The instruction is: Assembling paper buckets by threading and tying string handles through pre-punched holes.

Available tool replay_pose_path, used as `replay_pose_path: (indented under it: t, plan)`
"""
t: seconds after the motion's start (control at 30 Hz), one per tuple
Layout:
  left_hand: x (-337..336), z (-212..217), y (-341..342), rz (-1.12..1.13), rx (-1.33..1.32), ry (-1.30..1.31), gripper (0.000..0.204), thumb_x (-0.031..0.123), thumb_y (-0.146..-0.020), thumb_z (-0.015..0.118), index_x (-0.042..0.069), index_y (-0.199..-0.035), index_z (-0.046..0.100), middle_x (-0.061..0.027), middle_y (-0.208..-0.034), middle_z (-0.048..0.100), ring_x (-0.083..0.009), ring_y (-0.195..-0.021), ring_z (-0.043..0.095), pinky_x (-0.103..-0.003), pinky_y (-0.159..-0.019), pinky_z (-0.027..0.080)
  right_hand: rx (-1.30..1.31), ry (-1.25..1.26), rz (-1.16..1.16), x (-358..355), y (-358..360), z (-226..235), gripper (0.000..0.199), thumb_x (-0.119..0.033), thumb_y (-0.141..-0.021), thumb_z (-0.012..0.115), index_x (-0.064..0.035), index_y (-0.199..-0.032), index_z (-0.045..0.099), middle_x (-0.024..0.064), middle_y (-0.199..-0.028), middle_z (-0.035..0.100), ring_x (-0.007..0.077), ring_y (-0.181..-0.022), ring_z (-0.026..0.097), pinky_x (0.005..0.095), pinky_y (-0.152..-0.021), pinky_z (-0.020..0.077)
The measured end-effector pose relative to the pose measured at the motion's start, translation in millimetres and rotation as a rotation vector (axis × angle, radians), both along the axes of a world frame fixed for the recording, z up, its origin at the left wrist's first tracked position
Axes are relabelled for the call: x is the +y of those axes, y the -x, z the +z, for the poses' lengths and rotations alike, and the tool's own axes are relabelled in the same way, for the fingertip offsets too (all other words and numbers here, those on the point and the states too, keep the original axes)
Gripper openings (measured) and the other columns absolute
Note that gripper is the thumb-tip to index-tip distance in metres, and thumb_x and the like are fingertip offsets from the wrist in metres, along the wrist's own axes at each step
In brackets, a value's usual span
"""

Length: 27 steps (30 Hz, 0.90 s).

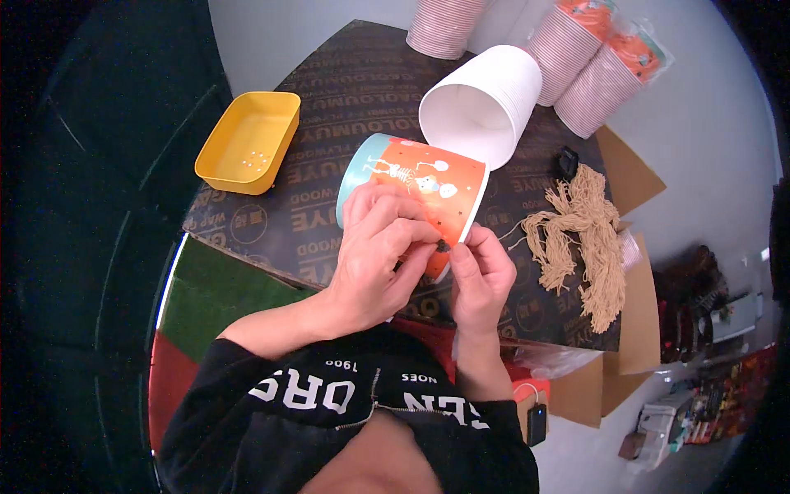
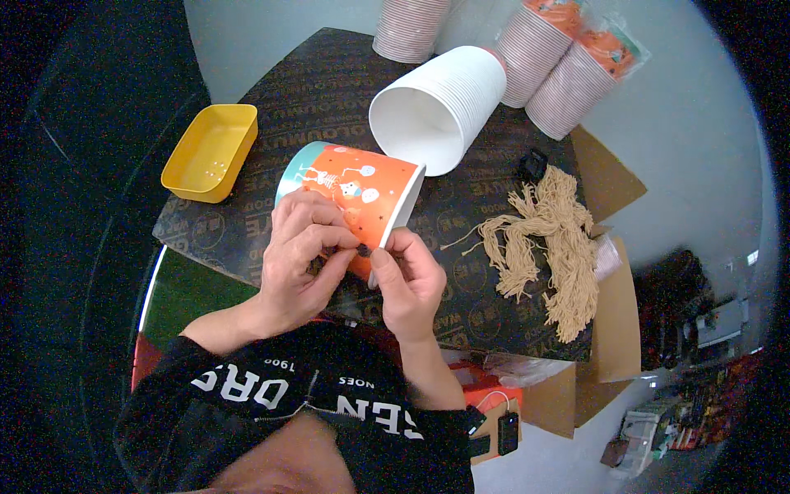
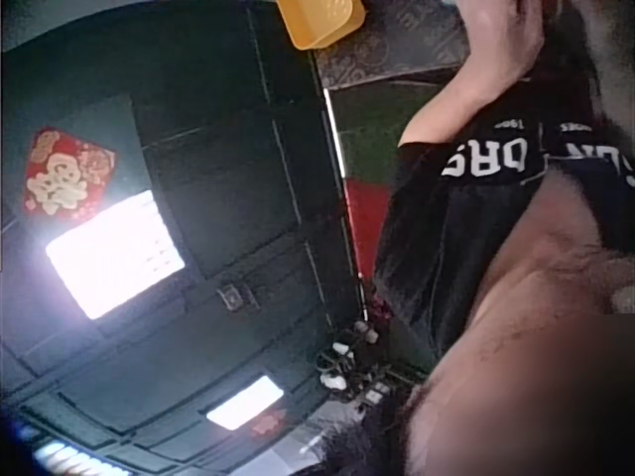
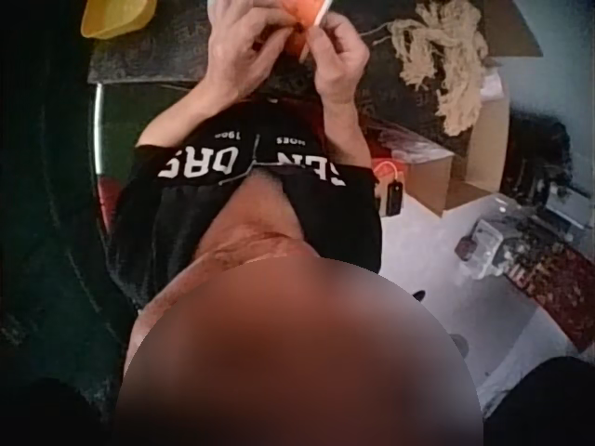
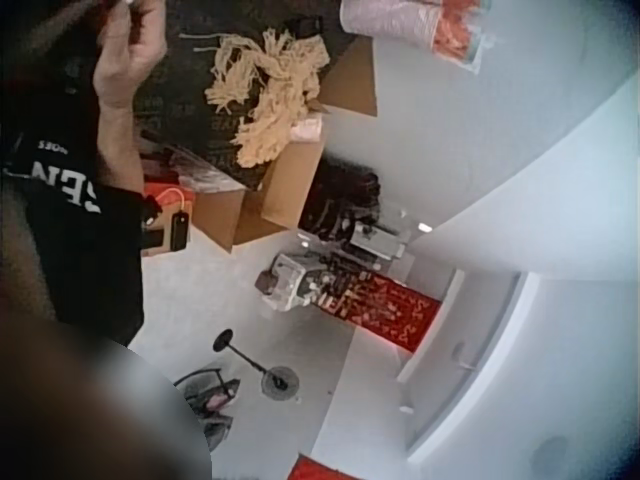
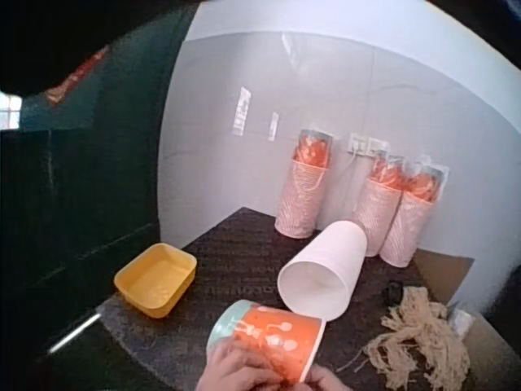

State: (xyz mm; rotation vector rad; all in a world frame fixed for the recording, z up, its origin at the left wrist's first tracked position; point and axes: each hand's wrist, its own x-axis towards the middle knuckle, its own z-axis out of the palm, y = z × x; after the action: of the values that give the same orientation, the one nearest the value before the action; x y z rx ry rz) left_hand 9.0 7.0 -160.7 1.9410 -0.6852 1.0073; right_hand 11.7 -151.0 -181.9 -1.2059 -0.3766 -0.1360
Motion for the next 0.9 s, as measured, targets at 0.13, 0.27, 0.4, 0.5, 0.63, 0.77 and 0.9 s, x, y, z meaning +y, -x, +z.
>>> replay_pose_path:
  t: [0.13,0.27,0.4,0.5,0.63,0.77,0.9]
  plan:
    - [-2,-2,0,0.003,0.009,0.017,0.030,-0.005,-0.068,0.074,0.006,-0.094,0.062,-0.0088,-0.097,0.060,-0.0314,-0.096,0.057,-0.046,-0.091,0.039,-0.062,0.102,-0.055,0,1,-3,0.009,-0.006,-0.096,0.061,0.0028,-0.099,0.060,0.0000,-0.087,0.061,0.0042,-0.073,0.053,0.0201,-0.065,0.0425]
    - [-3,-3,0,0.026,-0.006,0.019,0.032,-0.005,-0.067,0.075,0.006,-0.094,0.062,-0.0092,-0.096,0.060,-0.0318,-0.098,0.058,-0.050,-0.097,0.039,-0.239,0.295,-0.163,1,1,-4,0.006,-0.002,-0.093,0.061,0.0026,-0.096,0.060,0.0048,-0.088,0.061,0.0109,-0.074,0.054,0.0255,-0.066,0.0443]
    - [-3,-7,0,0.046,-0.036,0.017,0.032,-0.004,-0.067,0.077,0.005,-0.093,0.061,-0.0101,-0.095,0.060,-0.0327,-0.101,0.059,-0.054,-0.101,0.040,-0.400,0.478,-0.260,2,1,0,0.006,0.001,-0.088,0.062,0.0017,-0.093,0.059,0.0113,-0.085,0.059,0.0218,-0.072,0.057,0.0310,-0.065,0.0455]
    - [-3,-8,-1,0.076,-0.047,-0.004,0.030,-0.003,-0.068,0.077,0.004,-0.092,0.061,-0.0107,-0.094,0.060,-0.0330,-0.103,0.059,-0.055,-0.103,0.039,-0.497,0.535,-0.307,6,-3,2,0.009,0.003,-0.085,0.064,0.0008,-0.091,0.058,0.0133,-0.083,0.059,0.0277,-0.071,0.057,0.0339,-0.063,0.0453]
    - [-1,-9,2,0.103,-0.051,-0.020,0.029,-0.003,-0.068,0.076,0.004,-0.092,0.061,-0.0109,-0.094,0.060,-0.0328,-0.103,0.060,-0.057,-0.104,0.039,-0.594,0.589,-0.345,10,-5,5,0.011,0.004,-0.083,0.065,0.0002,-0.090,0.057,0.0132,-0.082,0.058,0.0301,-0.070,0.056,0.0368,-0.061,0.0449]
    - [1,-9,5,0.155,-0.086,-0.071,0.025,-0.002,-0.070,0.075,0.003,-0.090,0.061,-0.0110,-0.094,0.060,-0.0322,-0.102,0.060,-0.057,-0.105,0.039,-0.664,0.644,-0.368,14,-4,8,0.014,0.005,-0.081,0.066,0.0000,-0.089,0.057,0.0134,-0.081,0.058,0.0317,-0.068,0.055,0.0387,-0.059,0.0441]
    - [2,-12,5,0.205,-0.149,-0.071,0.023,-0.002,-0.070,0.072,0.002,-0.089,0.061,-0.0111,-0.094,0.060,-0.0319,-0.100,0.060,-0.058,-0.104,0.040,-0.688,0.662,-0.380,18,-2,10,0.016,0.006,-0.078,0.067,0.0001,-0.089,0.057,0.0128,-0.080,0.057,0.0323,-0.068,0.055,0.0394,-0.059,0.0438]
